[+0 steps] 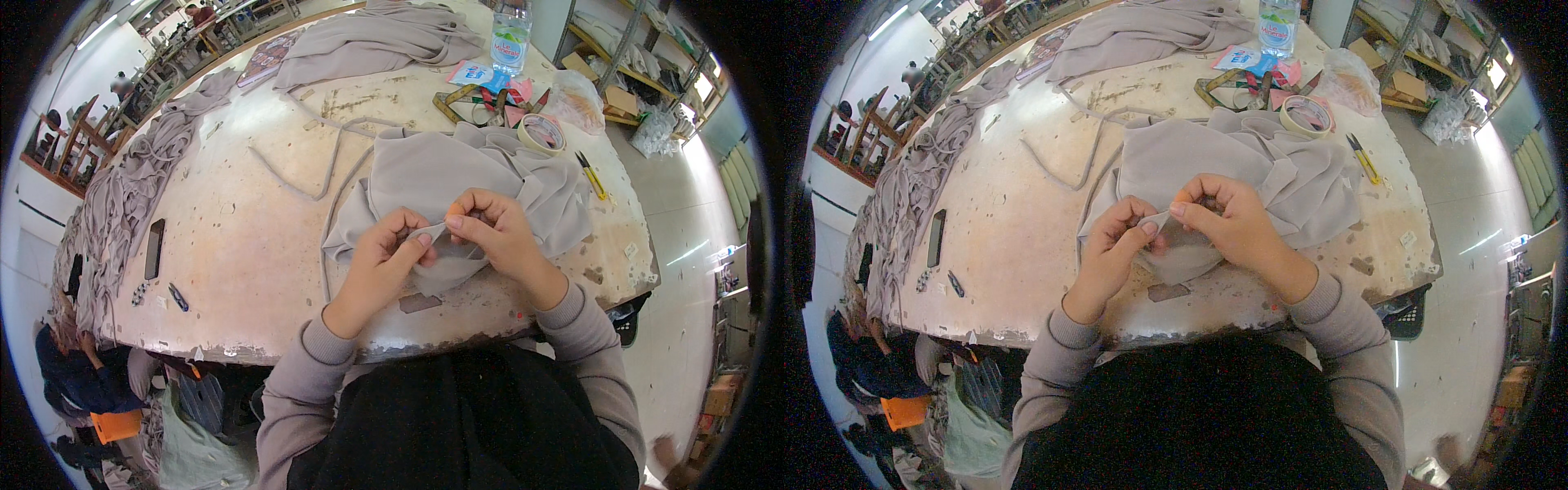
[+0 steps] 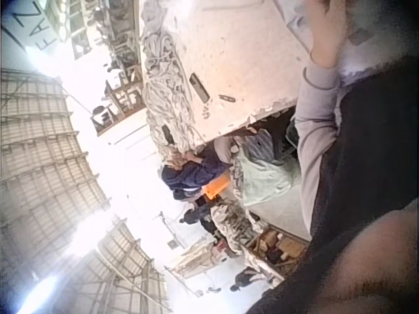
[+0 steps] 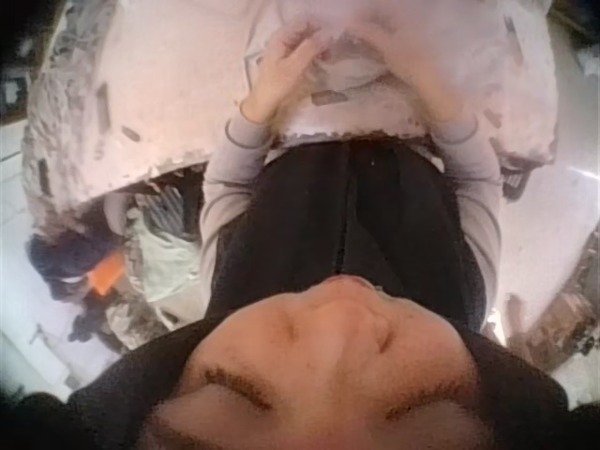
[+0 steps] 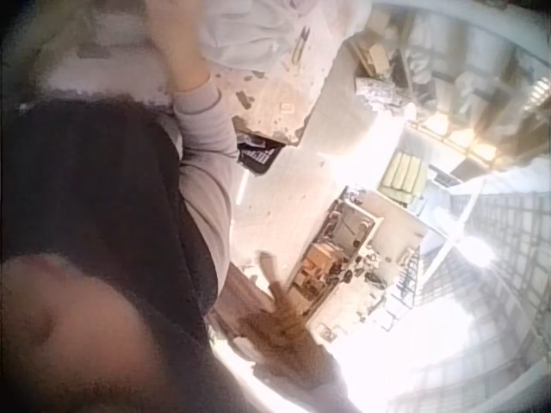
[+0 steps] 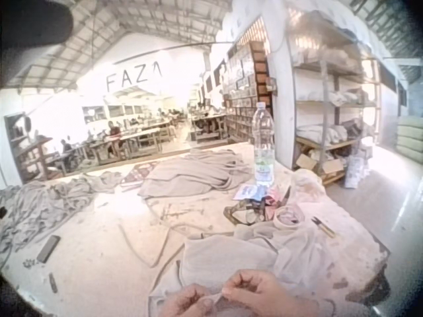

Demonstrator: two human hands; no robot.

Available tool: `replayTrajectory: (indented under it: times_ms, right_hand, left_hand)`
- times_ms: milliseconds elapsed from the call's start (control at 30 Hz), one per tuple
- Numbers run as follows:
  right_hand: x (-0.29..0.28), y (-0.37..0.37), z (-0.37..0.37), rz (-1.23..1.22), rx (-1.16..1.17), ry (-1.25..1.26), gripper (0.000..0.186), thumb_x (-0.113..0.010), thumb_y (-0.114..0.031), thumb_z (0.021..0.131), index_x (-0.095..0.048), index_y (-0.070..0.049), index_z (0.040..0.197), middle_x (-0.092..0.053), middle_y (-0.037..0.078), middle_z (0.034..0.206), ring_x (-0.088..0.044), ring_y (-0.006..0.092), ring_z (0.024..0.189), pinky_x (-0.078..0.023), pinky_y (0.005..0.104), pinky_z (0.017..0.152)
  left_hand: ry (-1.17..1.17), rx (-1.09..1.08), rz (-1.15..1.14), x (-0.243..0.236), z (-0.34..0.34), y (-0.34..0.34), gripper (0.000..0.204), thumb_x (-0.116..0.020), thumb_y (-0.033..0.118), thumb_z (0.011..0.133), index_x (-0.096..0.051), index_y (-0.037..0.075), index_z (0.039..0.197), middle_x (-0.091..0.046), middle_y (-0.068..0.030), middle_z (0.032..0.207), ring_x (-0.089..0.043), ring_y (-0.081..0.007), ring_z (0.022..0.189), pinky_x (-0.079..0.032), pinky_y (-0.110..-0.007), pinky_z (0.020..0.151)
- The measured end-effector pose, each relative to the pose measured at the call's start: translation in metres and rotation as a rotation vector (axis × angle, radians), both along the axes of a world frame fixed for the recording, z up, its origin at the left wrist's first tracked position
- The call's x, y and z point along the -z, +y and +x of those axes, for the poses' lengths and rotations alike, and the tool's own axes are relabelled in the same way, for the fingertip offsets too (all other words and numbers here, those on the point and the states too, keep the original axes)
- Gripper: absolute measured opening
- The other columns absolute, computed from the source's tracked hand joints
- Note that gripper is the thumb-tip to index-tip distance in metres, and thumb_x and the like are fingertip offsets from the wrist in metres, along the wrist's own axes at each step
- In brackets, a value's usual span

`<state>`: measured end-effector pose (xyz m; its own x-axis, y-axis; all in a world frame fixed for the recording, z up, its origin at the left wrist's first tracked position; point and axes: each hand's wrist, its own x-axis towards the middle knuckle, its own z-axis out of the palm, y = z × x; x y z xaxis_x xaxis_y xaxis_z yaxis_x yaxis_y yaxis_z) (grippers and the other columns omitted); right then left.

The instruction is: The person repairs a light gray garment on a work table. They use a utility knife to cut threads, apply adhesive tape to secure seams, and mark areas with a black marker. The garment is repeatedly folded and unfolded to access different sections.

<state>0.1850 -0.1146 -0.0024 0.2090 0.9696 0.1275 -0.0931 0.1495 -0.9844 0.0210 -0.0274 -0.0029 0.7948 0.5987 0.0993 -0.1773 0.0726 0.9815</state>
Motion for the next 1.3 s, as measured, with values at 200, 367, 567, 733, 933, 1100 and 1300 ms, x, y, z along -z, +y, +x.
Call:
replayTrajectory:
  times_ms: [200, 367, 567, 733, 933, 1100, 1300]
  right_hand:
    - [-0.003, 0.002, 0.012, -0.033, 0.110, -0.164, 0.011, -0.058, -0.013, 0.086, -0.059, -0.003, 0.087, -0.059, 0.001, 0.081, -0.055, 0.0083, 0.071, -0.045, 0.0229, 0.067]
    - [-0.012, -0.008, 0.122, 0.007, 0.943, -1.019, 0.028, -0.058, -0.020, 0.085, -0.060, -0.003, 0.107, -0.062, 0.013, 0.101, -0.059, 0.0230, 0.092, -0.044, 0.0324, 0.084]
    - [0.053, -0.030, 0.209, -0.969, 0.945, -1.285, 0.026, -0.050, -0.019, 0.085, -0.061, -0.013, 0.108, -0.059, 0.016, 0.108, -0.056, 0.0346, 0.103, -0.045, 0.0442, 0.087]
    - [0.060, -0.028, 0.217, -0.839, 0.919, -1.288, 0.029, -0.055, -0.011, 0.079, -0.060, -0.003, 0.106, -0.062, 0.021, 0.101, -0.059, 0.0345, 0.097, -0.046, 0.0412, 0.081]
    - [0.057, -0.038, 0.227, -0.794, 0.973, -1.167, 0.028, -0.056, -0.008, 0.078, -0.058, -0.001, 0.105, -0.063, 0.022, 0.098, -0.061, 0.0349, 0.092, -0.047, 0.0410, 0.076]
    - [0.041, -0.034, 0.217, -0.299, 1.253, -1.035, 0.029, -0.054, -0.017, 0.086, -0.054, -0.002, 0.111, -0.063, 0.015, 0.092, -0.062, 0.0263, 0.081, -0.047, 0.0361, 0.069]
    - [-0.013, 0.000, 0.103, 0.133, 0.917, -0.572, 0.026, -0.049, -0.019, 0.092, -0.053, -0.003, 0.112, -0.053, 0.004, 0.089, -0.046, 0.0099, 0.075, -0.038, 0.0226, 0.067]
  left_hand:
    - [0.113, -0.078, 0.161, -0.001, -0.001, 0.003, 0.013, -0.057, 0.014, 0.089, -0.056, 0.003, 0.083, -0.051, 0.0041, 0.070, -0.041, -0.0032, 0.062, -0.033, -0.018, 0.057]
    - [0.088, -0.140, 0.266, 0.004, -0.001, 0.009, 0.015, -0.059, 0.016, 0.088, -0.056, 0.003, 0.080, -0.051, 0.0047, 0.070, -0.041, -0.0027, 0.063, -0.032, -0.018, 0.057]
    - [0.076, -0.181, 0.290, 0.005, -0.003, 0.013, 0.015, -0.065, 0.014, 0.083, -0.058, 0.001, 0.081, -0.055, 0.0026, 0.069, -0.046, -0.0034, 0.064, -0.038, -0.019, 0.057]
    - [0.044, -0.214, 0.328, 0.001, -0.004, 0.011, 0.015, -0.067, 0.014, 0.082, -0.059, 0.001, 0.082, -0.058, 0.0010, 0.072, -0.049, -0.0043, 0.067, -0.040, -0.019, 0.061]
    - [0.033, -0.258, 0.296, -0.001, -0.004, 0.012, 0.016, -0.063, 0.015, 0.085, -0.063, 0.000, 0.090, -0.059, -0.0002, 0.074, -0.050, -0.0045, 0.069, -0.040, -0.019, 0.062]
    - [0.064, -0.240, 0.259, -0.003, -0.005, 0.012, 0.018, -0.061, 0.015, 0.087, -0.065, 0.000, 0.093, -0.060, 0.0003, 0.076, -0.049, -0.0035, 0.069, -0.039, -0.018, 0.061]
    - [0.090, -0.244, 0.277, 0.000, -0.005, 0.014, 0.020, -0.060, 0.018, 0.088, -0.065, 0.000, 0.093, -0.064, -0.0003, 0.082, -0.053, -0.0046, 0.074, -0.042, -0.019, 0.066]
